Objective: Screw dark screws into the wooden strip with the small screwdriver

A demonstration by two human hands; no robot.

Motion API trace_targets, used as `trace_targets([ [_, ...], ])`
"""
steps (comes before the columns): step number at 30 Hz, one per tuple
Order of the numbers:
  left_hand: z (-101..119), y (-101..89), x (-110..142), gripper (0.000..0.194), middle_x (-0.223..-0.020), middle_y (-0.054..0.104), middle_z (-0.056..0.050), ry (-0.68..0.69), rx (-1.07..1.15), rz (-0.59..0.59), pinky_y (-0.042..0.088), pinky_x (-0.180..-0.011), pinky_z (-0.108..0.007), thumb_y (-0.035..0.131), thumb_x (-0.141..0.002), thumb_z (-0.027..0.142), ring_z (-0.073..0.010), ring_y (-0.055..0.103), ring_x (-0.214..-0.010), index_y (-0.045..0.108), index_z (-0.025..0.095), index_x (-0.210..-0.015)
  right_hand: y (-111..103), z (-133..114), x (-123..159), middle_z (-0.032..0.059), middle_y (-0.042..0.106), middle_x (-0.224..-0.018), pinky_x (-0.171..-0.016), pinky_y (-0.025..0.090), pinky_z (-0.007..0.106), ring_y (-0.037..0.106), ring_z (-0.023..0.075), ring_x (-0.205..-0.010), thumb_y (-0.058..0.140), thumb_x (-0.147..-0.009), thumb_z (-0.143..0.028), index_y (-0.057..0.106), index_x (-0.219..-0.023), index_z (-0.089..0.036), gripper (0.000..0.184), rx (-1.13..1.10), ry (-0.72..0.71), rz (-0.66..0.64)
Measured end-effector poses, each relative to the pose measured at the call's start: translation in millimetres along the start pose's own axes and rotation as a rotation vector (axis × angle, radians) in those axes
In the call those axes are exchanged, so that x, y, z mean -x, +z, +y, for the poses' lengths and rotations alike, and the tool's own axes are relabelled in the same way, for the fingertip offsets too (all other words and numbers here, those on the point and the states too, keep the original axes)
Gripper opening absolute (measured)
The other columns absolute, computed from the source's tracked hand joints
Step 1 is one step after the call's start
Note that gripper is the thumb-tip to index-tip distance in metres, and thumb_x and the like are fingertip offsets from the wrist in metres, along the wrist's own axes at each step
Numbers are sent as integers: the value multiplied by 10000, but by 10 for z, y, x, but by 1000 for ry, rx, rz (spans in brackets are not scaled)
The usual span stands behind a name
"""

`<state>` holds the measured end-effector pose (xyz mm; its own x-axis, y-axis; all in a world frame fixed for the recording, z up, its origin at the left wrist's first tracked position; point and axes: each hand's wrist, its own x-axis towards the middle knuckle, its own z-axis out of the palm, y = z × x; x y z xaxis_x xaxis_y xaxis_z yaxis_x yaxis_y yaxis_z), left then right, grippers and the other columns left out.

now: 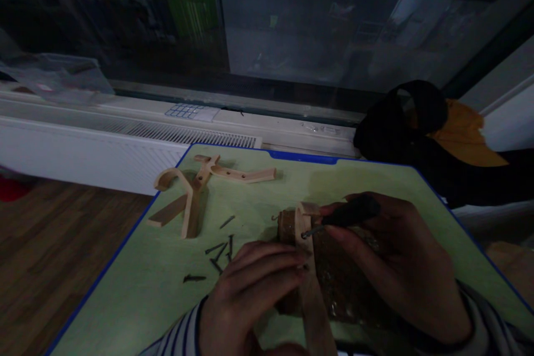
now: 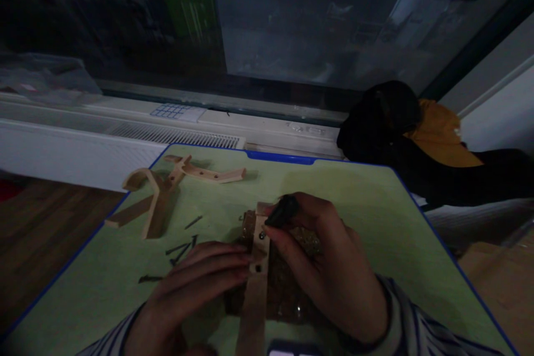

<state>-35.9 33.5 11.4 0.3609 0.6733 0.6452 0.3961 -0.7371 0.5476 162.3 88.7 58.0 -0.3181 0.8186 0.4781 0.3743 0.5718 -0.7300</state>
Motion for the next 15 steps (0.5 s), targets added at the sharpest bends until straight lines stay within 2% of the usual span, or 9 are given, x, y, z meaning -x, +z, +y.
trace_targets([
  [2,13,-45,-24,288,-1017,684,-101,-140,-61,52,532,-826,-356,591,-798,277,-215,613,-987,603,140,-1051,0,-4,-4,0,670,-990,-787,552,231,654,145,-897,632,-790,-189,438,-1106,-264,378,5,-17,-2],
  [5,10,-50,-40,209,-934,698,-67,-268,-119,95,541,-791,-336,582,-783,109,-184,630,-910,635,163,-978,-2,-18,-8,-1,669,-991,-799,539,203,650,127,-904,632,-792,-181,440,-1101,-253,371,25,-35,-8],
  [8,-6,-22,-33,205,-924,696,-62,-288,-122,106,544,-781,-341,594,-775,104,-181,629,-892,643,162,-965,-7,-27,-12,0,667,-986,-792,547,220,651,134,-901,633,-790,-174,439,-1106,-255,380,19,-26,-10],
  [15,-3,-6,-22,244,-992,680,-81,-206,-118,7,542,-785,-383,627,-753,181,-211,616,-937,634,165,-996,-20,-18,-3,10,669,-999,-797,562,306,650,177,-921,623,-793,-170,429,-1119,-277,394,-9,-16,-42],
])
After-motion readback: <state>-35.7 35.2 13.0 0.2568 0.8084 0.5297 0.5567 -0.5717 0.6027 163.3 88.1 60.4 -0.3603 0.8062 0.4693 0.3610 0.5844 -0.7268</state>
